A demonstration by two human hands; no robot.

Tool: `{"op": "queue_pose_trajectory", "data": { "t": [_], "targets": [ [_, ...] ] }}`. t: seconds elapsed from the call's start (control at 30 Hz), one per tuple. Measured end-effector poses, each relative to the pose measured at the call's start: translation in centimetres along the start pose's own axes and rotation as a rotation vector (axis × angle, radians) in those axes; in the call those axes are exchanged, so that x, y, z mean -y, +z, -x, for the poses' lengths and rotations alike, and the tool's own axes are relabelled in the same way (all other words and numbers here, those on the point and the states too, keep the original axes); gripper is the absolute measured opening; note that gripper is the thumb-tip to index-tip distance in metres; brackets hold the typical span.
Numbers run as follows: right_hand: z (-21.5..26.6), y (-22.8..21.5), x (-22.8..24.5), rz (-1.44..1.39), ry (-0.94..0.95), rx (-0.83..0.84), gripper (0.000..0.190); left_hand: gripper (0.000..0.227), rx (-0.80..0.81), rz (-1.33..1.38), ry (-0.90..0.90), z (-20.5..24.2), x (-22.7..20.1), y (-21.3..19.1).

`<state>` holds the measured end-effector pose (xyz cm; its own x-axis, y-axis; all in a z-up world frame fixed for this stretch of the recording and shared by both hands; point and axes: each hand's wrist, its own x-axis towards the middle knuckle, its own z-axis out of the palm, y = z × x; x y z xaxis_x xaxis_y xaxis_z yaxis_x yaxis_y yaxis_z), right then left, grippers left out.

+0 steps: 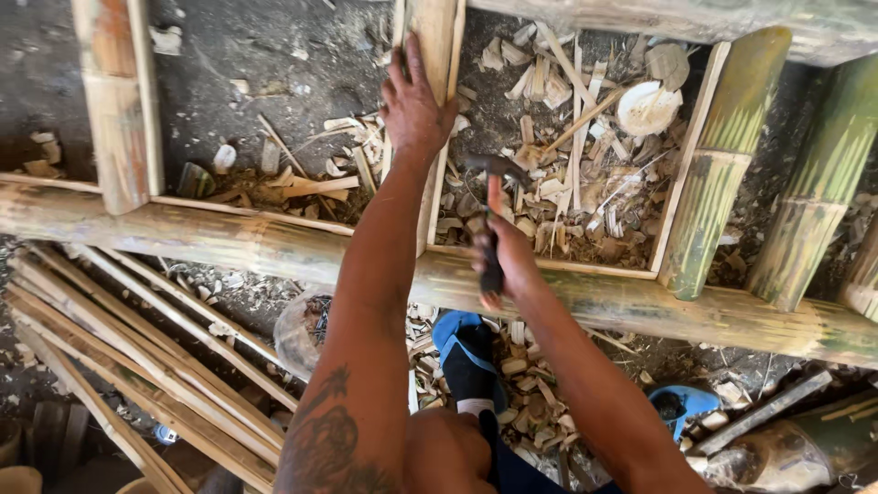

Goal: The person assembles a bamboo frame by cutting bamboo strips with a hand saw and nailing them into place with a hammer. They repeatedly measure, cut, and secure the strips to form a rectangular structure.

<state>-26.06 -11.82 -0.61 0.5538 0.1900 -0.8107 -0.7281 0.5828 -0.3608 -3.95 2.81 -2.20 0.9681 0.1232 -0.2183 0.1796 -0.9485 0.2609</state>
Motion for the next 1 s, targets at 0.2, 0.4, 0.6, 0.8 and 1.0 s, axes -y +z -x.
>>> {"op": "queue_pose_trajectory", "data": {
  "t": [0.2, 0.4, 0.6, 0.8, 1.0],
  "targets": [
    [5.5, -12.1, -2.3, 1.275, -0.381, 0.132, 0.022, 0.068, -0.005, 0.236, 0.226, 8.5, 6.3, -3.9],
    [10.9, -17.0, -0.8, 1.874, -1.173, 0.481, 0.039, 0.028, -0.105, 0.511, 0.217, 25.7, 17.3, -7.6],
    [14.5, -18.1, -2.1, 2.318, -0.883, 0.412, 0.038, 0.022, -0.205, 0.343, 0.178, 40.3, 26.7, -5.1],
    [16.8, -16.2, -1.0, 2.22, -0.91, 0.52, 0.036, 0.026, 0.294, 0.252, -0.294, 48.4, 28.9, 5.1],
    [18.7, -12.6, 0.4, 2.105, -0.949, 0.539, 0.035, 0.031, 0.428, 0.189, -0.423, 55.6, 28.6, 13.3]
  ]
}}
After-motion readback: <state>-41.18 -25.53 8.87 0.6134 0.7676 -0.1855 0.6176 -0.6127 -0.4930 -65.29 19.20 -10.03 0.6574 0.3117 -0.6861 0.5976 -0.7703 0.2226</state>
